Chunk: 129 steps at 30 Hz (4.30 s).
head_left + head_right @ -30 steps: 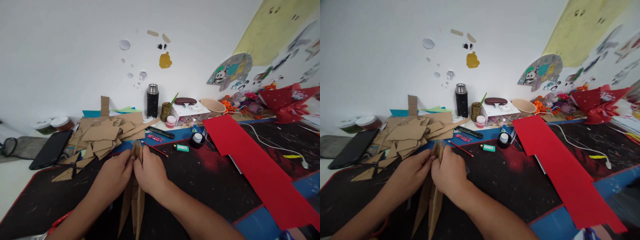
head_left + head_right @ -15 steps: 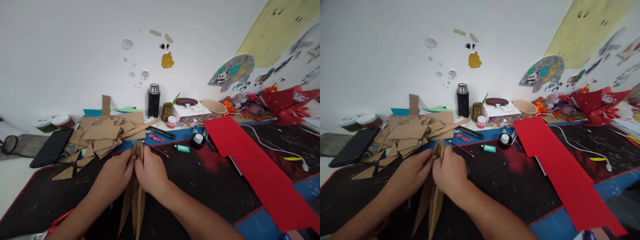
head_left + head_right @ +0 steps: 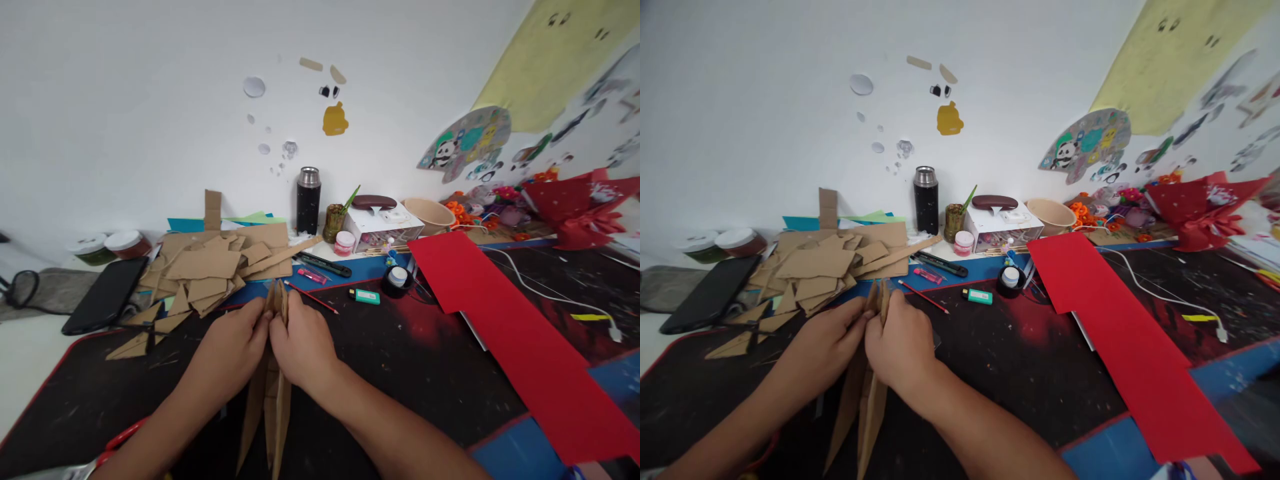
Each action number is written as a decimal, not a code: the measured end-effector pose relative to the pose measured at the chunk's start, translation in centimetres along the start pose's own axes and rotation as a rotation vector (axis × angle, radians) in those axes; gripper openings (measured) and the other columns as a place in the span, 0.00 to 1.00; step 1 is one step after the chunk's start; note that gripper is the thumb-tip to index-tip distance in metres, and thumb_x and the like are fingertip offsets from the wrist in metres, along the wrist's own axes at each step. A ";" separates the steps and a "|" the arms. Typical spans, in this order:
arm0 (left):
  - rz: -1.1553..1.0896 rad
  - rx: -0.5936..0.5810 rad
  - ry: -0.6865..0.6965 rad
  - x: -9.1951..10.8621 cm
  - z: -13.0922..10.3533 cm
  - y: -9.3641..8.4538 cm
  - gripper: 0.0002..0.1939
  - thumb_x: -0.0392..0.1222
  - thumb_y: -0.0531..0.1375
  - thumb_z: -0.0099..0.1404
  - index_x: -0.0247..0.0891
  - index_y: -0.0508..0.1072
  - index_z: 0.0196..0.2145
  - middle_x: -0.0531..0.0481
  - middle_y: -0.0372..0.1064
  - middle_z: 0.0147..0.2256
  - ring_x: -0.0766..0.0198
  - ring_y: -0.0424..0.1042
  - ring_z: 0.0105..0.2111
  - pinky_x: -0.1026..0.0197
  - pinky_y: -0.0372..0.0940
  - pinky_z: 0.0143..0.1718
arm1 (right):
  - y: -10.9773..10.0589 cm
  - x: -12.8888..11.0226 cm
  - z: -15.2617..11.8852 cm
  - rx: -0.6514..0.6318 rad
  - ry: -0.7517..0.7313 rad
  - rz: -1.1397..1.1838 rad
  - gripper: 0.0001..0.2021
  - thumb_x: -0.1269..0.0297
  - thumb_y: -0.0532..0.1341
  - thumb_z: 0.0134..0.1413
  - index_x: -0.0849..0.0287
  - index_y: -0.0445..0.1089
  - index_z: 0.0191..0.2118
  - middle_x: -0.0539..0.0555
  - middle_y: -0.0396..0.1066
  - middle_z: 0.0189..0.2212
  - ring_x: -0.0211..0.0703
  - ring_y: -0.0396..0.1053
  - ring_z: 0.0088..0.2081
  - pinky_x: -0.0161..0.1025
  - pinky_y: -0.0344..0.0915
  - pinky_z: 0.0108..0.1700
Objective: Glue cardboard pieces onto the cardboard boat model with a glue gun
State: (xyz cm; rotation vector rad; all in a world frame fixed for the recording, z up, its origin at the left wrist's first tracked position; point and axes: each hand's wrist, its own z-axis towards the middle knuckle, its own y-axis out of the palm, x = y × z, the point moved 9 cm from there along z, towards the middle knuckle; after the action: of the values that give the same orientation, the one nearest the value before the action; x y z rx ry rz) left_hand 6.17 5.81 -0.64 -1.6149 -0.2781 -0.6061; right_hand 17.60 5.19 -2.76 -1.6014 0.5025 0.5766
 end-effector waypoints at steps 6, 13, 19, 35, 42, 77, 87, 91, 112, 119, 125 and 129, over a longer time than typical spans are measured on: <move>0.013 0.000 0.011 0.1 0.0 0.0 0.12 0.49 0.44 0.69 0.49 0.56 0.28 0.48 0.69 0.26 0.53 0.70 0.28 0.53 0.56 0.34 | -0.1 -0.1 0.0 -0.004 0.000 0.001 0.08 0.64 0.56 0.70 0.60 0.68 0.50 0.65 0.82 0.42 0.62 0.81 0.45 0.47 0.68 0.42; 0.021 0.007 0.010 0.1 -0.1 -0.1 0.12 0.49 0.44 0.69 0.48 0.57 0.28 0.47 0.70 0.26 0.53 0.70 0.28 0.53 0.56 0.34 | 0.0 -0.1 0.0 -0.010 0.001 0.000 0.09 0.63 0.57 0.71 0.60 0.68 0.50 0.65 0.82 0.43 0.60 0.81 0.45 0.47 0.68 0.43; 0.018 0.006 0.028 0.2 -0.1 -0.1 0.12 0.48 0.44 0.70 0.48 0.57 0.29 0.48 0.71 0.26 0.54 0.71 0.29 0.54 0.58 0.34 | -0.1 -0.1 0.0 -0.006 -0.008 0.000 0.09 0.64 0.57 0.71 0.60 0.67 0.50 0.65 0.82 0.43 0.61 0.81 0.45 0.47 0.68 0.42; 0.021 0.002 0.005 0.2 -0.1 -0.2 0.12 0.49 0.44 0.69 0.48 0.56 0.28 0.46 0.70 0.27 0.51 0.72 0.30 0.52 0.57 0.36 | -0.2 -0.1 0.0 0.015 -0.014 0.001 0.08 0.64 0.56 0.70 0.60 0.67 0.49 0.63 0.82 0.41 0.61 0.81 0.44 0.46 0.67 0.41; 0.036 0.002 0.010 0.2 -0.1 -0.2 0.12 0.48 0.45 0.70 0.48 0.56 0.28 0.47 0.70 0.26 0.52 0.71 0.29 0.53 0.57 0.35 | -0.1 -0.1 -0.1 0.016 -0.013 0.009 0.08 0.63 0.57 0.70 0.59 0.67 0.49 0.63 0.82 0.41 0.61 0.82 0.44 0.46 0.66 0.40; 0.014 0.016 0.009 0.0 -0.2 -0.2 0.12 0.48 0.45 0.70 0.48 0.57 0.28 0.46 0.71 0.27 0.51 0.72 0.30 0.53 0.57 0.35 | -0.3 -0.3 -0.2 0.004 -0.002 0.012 0.08 0.64 0.57 0.70 0.60 0.68 0.50 0.64 0.82 0.42 0.60 0.81 0.45 0.46 0.67 0.42; 0.037 -0.006 -0.004 0.0 0.0 -0.1 0.11 0.49 0.43 0.70 0.48 0.56 0.29 0.46 0.71 0.28 0.50 0.72 0.31 0.52 0.56 0.36 | -0.2 -0.2 0.0 0.001 0.001 0.009 0.08 0.64 0.57 0.70 0.60 0.68 0.50 0.65 0.82 0.43 0.62 0.81 0.45 0.47 0.68 0.42; 0.044 -0.020 -0.014 -0.1 0.0 0.0 0.11 0.49 0.43 0.69 0.48 0.56 0.29 0.45 0.71 0.28 0.50 0.73 0.32 0.52 0.57 0.36 | -0.2 -0.1 -0.1 0.006 0.000 0.009 0.09 0.64 0.56 0.70 0.60 0.68 0.49 0.65 0.82 0.42 0.62 0.81 0.45 0.47 0.68 0.42; 0.030 -0.004 -0.009 0.2 -0.1 -0.2 0.11 0.49 0.44 0.69 0.48 0.56 0.28 0.47 0.70 0.27 0.51 0.71 0.30 0.52 0.56 0.35 | -0.3 -0.2 -0.1 -0.004 0.005 0.023 0.08 0.63 0.56 0.70 0.60 0.68 0.50 0.65 0.82 0.43 0.62 0.81 0.45 0.47 0.68 0.43; 0.024 0.008 -0.003 0.0 -0.2 -0.1 0.11 0.49 0.44 0.69 0.49 0.56 0.28 0.47 0.70 0.27 0.51 0.71 0.30 0.52 0.56 0.35 | -0.3 -0.2 -0.2 -0.003 0.009 0.011 0.08 0.64 0.56 0.70 0.60 0.68 0.50 0.65 0.82 0.43 0.62 0.82 0.45 0.47 0.68 0.42; 0.020 0.024 0.010 -0.1 -0.1 -0.1 0.12 0.48 0.45 0.69 0.48 0.57 0.28 0.47 0.71 0.26 0.52 0.72 0.29 0.53 0.57 0.34 | -0.2 -0.2 -0.1 0.002 0.001 0.006 0.09 0.64 0.56 0.70 0.61 0.68 0.50 0.66 0.82 0.43 0.63 0.82 0.46 0.48 0.69 0.42; 0.039 0.018 0.002 -0.1 -0.1 -0.2 0.12 0.48 0.45 0.69 0.48 0.57 0.28 0.47 0.71 0.26 0.52 0.71 0.29 0.53 0.56 0.34 | -0.1 -0.1 0.0 0.002 0.002 0.006 0.10 0.64 0.56 0.70 0.61 0.68 0.50 0.66 0.82 0.43 0.64 0.82 0.45 0.48 0.69 0.42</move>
State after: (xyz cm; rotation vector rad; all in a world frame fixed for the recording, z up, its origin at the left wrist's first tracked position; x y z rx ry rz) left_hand 5.98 5.78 -0.57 -1.5988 -0.2500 -0.5739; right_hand 17.57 5.23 -2.59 -1.5996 0.5091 0.5787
